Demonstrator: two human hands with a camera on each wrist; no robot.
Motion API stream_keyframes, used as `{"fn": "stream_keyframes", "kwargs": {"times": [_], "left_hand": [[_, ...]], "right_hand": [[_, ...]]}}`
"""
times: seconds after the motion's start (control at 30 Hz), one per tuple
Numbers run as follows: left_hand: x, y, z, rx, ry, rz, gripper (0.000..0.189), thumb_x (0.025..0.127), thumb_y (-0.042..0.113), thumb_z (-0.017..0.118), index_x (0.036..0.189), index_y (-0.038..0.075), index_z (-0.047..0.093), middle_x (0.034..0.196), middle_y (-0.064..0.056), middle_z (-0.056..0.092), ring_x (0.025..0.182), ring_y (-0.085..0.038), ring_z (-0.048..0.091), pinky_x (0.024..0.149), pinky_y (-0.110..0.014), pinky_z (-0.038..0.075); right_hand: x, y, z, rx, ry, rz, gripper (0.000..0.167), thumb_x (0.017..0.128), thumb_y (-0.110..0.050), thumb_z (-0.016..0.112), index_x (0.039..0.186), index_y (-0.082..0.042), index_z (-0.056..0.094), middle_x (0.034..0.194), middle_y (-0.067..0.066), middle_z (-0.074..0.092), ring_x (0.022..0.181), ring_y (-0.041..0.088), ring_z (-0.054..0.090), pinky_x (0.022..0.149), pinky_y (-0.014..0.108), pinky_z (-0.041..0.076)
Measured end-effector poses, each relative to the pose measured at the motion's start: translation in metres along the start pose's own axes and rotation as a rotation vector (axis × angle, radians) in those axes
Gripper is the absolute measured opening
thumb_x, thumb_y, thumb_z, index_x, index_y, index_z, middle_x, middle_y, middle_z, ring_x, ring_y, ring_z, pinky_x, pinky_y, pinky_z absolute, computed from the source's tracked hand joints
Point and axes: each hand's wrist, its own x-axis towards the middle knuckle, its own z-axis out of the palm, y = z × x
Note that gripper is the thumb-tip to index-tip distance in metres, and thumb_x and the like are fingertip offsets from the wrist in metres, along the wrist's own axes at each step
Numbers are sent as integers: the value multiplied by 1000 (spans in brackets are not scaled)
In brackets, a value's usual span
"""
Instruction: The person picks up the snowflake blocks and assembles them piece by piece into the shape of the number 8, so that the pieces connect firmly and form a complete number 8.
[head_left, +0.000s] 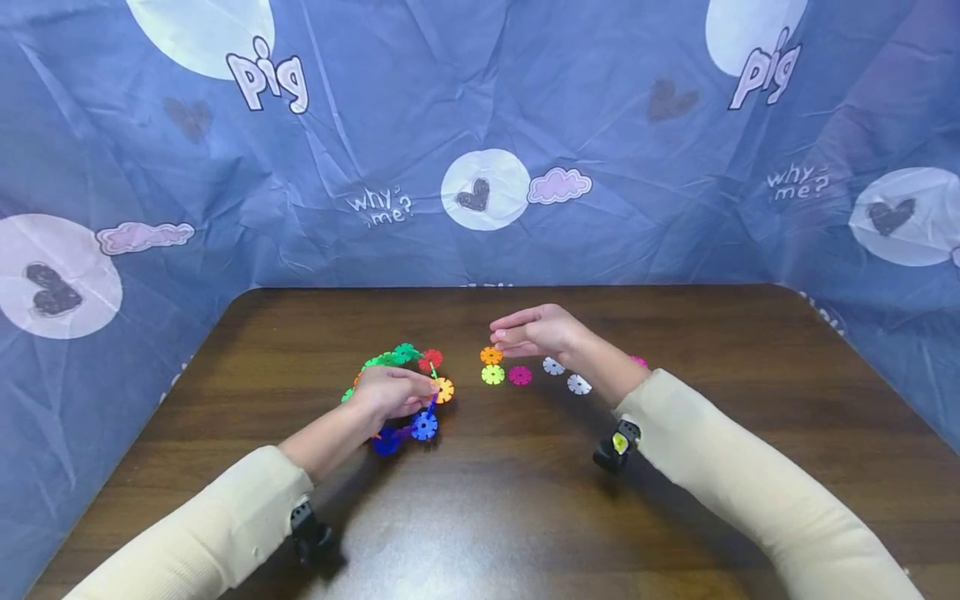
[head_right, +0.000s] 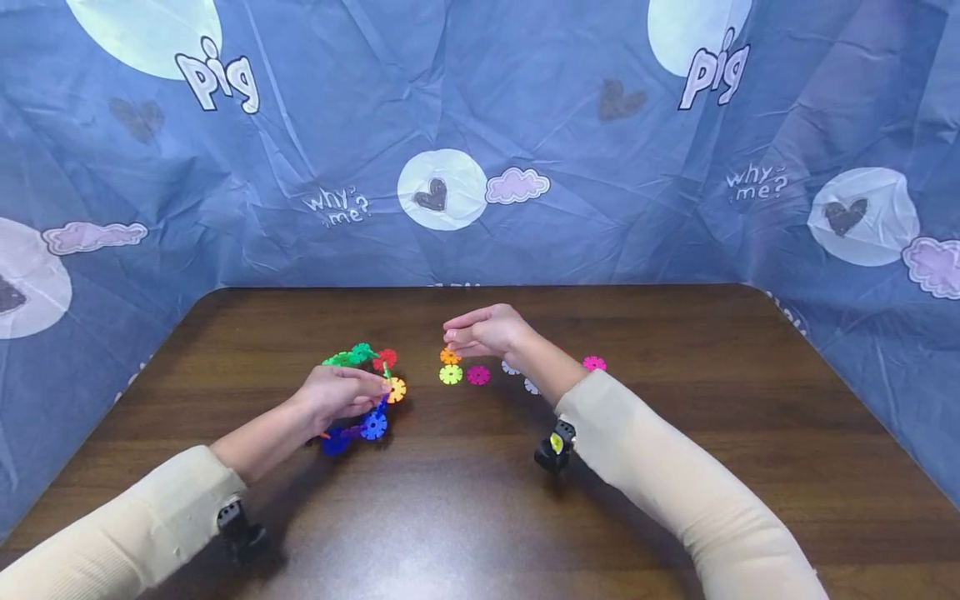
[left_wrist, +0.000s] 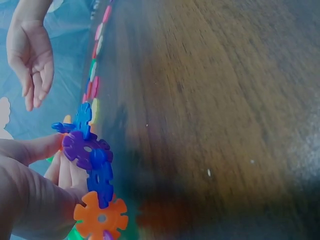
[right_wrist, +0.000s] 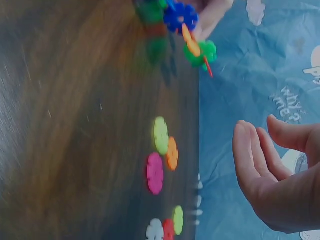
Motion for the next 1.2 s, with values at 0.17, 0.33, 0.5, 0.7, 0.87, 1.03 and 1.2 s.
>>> {"fn": "stream_keyframes", "kwargs": {"times": [0.17, 0.33, 0.5, 0.7, 0.87, 1.03, 1.2], "left_hand": [[1, -2, -1, -20, -27, -18, 26, 82, 2, 71, 106, -8, 67, 66, 5, 68, 62, -3, 64, 63, -16, 55], [0, -6, 3, -36, -51, -17, 26, 83, 1, 70, 106, -10, 67, 65, 6, 67, 61, -2, 63, 61, -15, 54], [-1, -8, 5, -34, -56, -16, 26, 83, 1, 70, 107, -10, 66, 65, 6, 68, 62, -2, 64, 62, -16, 55], [1, -8, 4, -31, -54, -12, 25, 84, 2, 69, 106, -10, 66, 67, 6, 68, 63, -2, 64, 64, -17, 56], [2, -8, 5, -30, -50, -19, 24, 83, 1, 69, 104, -10, 67, 64, 7, 67, 60, -1, 63, 61, -15, 54], [2, -8, 6, -35, -57, -19, 25, 83, 1, 70, 104, -10, 67, 61, 8, 66, 57, 0, 61, 58, -13, 52], [2, -9, 7, -38, -73, -26, 25, 83, 2, 70, 105, -10, 67, 62, 7, 66, 58, 0, 62, 60, -15, 54]], "right_hand": [[12, 1, -4, -100, 48, -20, 39, 89, 2, 62, 126, 11, 56, 129, 31, 55, 101, 27, 69, 102, 47, 47], [24, 13, -5, -248, 115, -15, 36, 85, -2, 69, 119, 8, 63, 118, 24, 67, 83, 15, 71, 95, 42, 53], [32, 23, -5, -432, 140, -57, 30, 82, -5, 73, 110, 5, 69, 105, 19, 73, 82, 15, 72, 83, 33, 58], [33, 28, -1, -827, 88, -206, 22, 75, -12, 81, 93, -1, 75, 89, 12, 76, 69, 6, 66, 64, 17, 52], [30, 31, 9, -1049, 44, -397, 22, 68, -13, 86, 84, -4, 75, 80, 8, 75, 70, 12, 68, 64, 18, 52], [28, 32, 18, -1101, -29, -435, 20, 69, -11, 86, 84, -5, 74, 78, 7, 72, 68, 9, 64, 62, 16, 51], [25, 31, 23, -1117, -106, -396, 22, 68, -14, 87, 81, -6, 72, 76, 5, 69, 67, 6, 59, 61, 14, 47]]}}
